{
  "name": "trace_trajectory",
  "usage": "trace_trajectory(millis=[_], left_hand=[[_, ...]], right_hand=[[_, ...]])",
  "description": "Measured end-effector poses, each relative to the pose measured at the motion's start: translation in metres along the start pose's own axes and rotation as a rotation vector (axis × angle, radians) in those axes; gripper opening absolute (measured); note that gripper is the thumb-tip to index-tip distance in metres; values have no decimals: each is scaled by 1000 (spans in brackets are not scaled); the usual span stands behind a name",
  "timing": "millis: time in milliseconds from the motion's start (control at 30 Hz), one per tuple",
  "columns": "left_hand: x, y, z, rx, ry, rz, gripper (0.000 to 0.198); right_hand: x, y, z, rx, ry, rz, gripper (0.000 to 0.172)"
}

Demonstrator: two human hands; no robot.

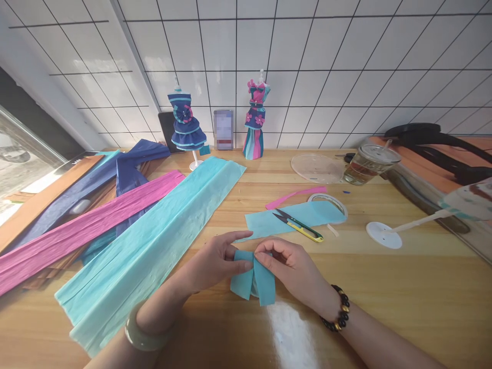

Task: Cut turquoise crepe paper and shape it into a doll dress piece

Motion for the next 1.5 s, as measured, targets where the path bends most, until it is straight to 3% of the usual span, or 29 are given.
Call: trace_trajectory(millis=[467,833,1500], left_hand=[[-1,-1,4,26,122,-18,66],[2,1,6,-33,91,31,61],[-3,-2,11,13,115,6,60]], right_hand=[[3,0,-1,47,-9,23,17],[5,-2,-8,128,-16,-19,15],[5,-2,-6,144,-105,3,15]])
Point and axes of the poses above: each hand's wrist, its own y-axis away from the middle knuckle, its own z-axis out of the palm, x = y × z, the point moved 6 cm from there along -y, towards the middle knuckle, and after that the axes turned 13 degrees about z, right-handed, at the moved point
